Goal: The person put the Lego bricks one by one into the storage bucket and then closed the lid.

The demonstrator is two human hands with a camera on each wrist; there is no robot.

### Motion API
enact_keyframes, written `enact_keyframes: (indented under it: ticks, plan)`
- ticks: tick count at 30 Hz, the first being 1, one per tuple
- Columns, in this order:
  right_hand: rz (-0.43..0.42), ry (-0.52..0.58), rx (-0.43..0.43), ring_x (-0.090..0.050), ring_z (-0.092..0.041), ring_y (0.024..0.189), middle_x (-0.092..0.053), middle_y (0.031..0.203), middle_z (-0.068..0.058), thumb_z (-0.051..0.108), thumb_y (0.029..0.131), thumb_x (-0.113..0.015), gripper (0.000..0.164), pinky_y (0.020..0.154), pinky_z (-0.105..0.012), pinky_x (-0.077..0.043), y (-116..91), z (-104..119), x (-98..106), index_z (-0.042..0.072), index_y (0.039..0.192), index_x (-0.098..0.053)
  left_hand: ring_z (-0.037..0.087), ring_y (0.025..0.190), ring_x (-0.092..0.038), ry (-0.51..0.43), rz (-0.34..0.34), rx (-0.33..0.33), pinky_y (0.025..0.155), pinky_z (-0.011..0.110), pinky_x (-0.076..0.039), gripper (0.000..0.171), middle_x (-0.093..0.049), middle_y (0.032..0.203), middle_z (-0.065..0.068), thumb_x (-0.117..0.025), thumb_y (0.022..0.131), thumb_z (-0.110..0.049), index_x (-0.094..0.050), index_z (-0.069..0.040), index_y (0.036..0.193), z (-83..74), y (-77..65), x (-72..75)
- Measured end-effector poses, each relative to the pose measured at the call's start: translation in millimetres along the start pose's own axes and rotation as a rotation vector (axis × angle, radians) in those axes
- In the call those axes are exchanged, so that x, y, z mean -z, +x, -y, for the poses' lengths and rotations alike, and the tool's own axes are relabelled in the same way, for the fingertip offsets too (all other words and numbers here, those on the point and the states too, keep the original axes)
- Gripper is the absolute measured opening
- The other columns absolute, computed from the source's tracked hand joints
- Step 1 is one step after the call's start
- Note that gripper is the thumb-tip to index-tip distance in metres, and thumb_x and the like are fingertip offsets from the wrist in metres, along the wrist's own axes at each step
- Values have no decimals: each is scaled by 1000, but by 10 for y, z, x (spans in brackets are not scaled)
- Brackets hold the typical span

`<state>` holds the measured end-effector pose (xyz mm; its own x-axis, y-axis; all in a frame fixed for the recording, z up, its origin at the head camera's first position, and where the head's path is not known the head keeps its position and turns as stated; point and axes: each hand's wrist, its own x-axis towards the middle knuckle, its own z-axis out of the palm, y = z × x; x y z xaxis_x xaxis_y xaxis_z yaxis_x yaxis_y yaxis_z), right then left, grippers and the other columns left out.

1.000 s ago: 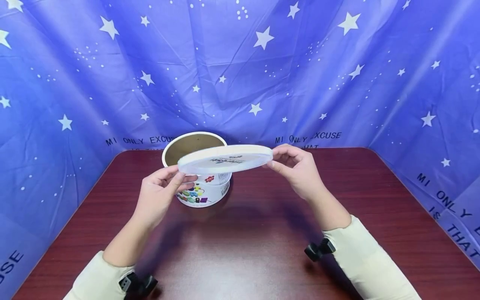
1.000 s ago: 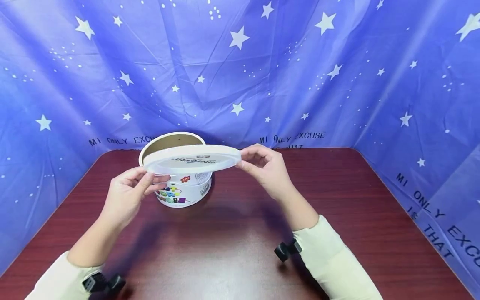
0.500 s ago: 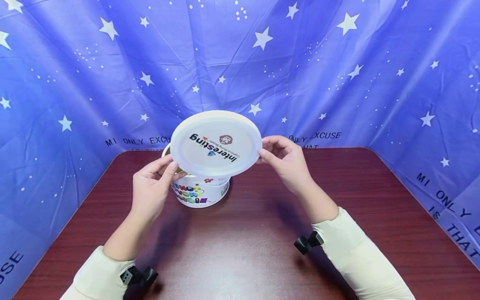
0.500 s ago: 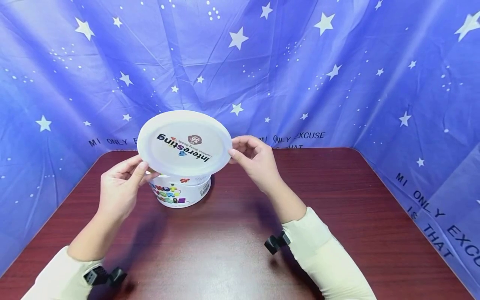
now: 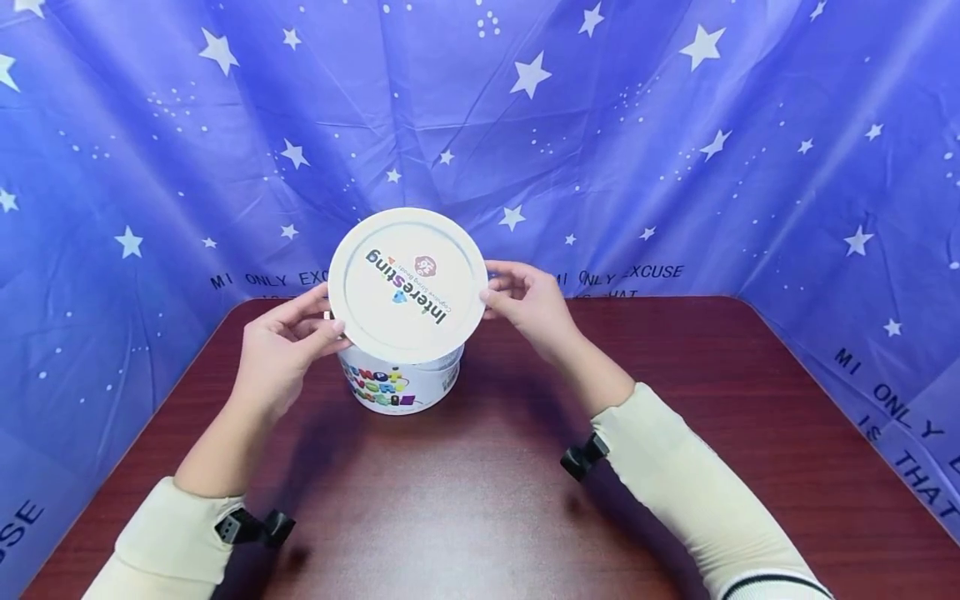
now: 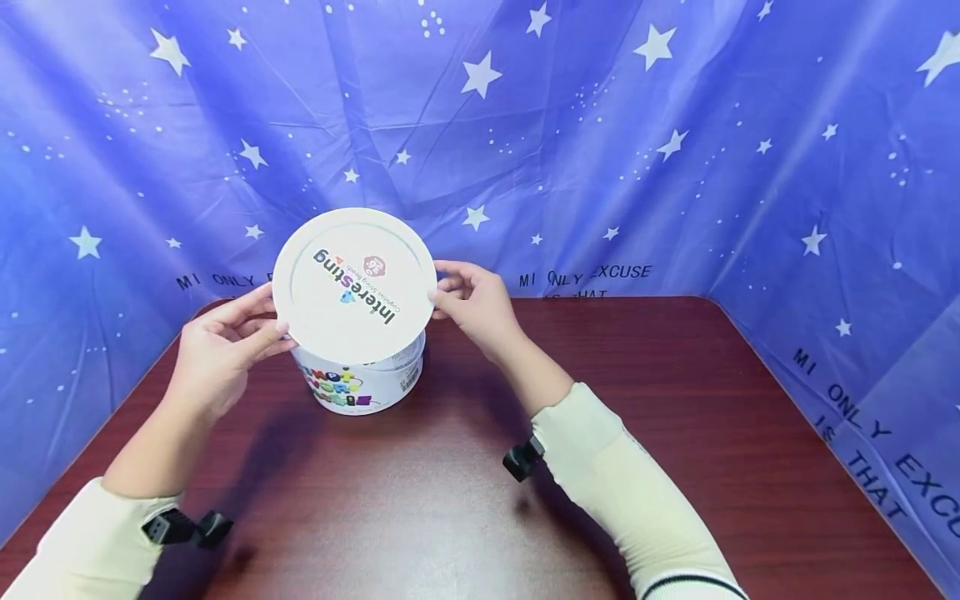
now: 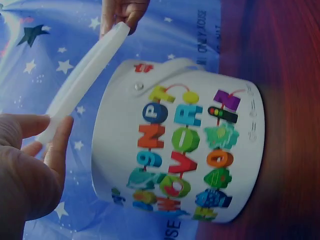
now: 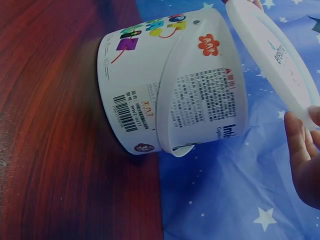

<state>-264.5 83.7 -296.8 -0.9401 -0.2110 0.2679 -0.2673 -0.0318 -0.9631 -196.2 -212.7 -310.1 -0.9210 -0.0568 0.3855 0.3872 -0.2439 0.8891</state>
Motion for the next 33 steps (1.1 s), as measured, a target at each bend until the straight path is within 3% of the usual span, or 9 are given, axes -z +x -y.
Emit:
enact_keyframes:
  ticks: [6, 12, 19, 28, 33]
  plan:
    - [18, -74, -124, -63, -18, 78, -61, 98, -16, -9, 85, -67, 42, 70, -36, -61, 143, -26, -118, -9, 126, -57, 15, 85, -68, 42, 33, 121, 72, 34, -59, 61, -68, 98, 10, -70, 78, 17, -47, 14, 135, -5, 66, 124]
    - [69, -97, -150, -63, -17, 74, -62, 97, -16, -8, 84, -68, 47, 73, -37, -61, 258, -95, -219, -10, 129, -55, 9, 91, -66, 207, -12, 214, 76, 21, -58, 71, -72, 93, 0, -80, 74, 9, -49, 8, 137, -1, 103, 217]
    - [97, -98, -171, -65, -17, 70, -65, 102, -19, -6, 82, -70, 45, 77, -38, -60, 347, -218, -267, -9, 125, -59, 7, 99, -61, 344, -21, 222, 76, 15, -55, 78, -71, 96, -7, -84, 71, 5, -48, 7, 139, 22, 121, 269]
    - [85, -110, -188, -65, -17, 76, -65, 112, -22, -5, 81, -72, 45, 79, -36, -59, 382, -363, -272, -8, 124, -61, 6, 100, -57, 534, 9, 236, 77, 14, -53, 72, -68, 93, -15, -84, 76, -6, -50, 5, 138, 92, 141, 322]
    - [119, -139, -177, -67, -21, 90, -66, 114, -20, 1, 81, -74, 47, 85, -34, -57, 396, -402, -224, -5, 126, -61, 5, 101, -58, 601, 40, 237, 78, 14, -53, 70, -70, 100, -7, -84, 77, -13, -52, 2, 137, 105, 165, 375]
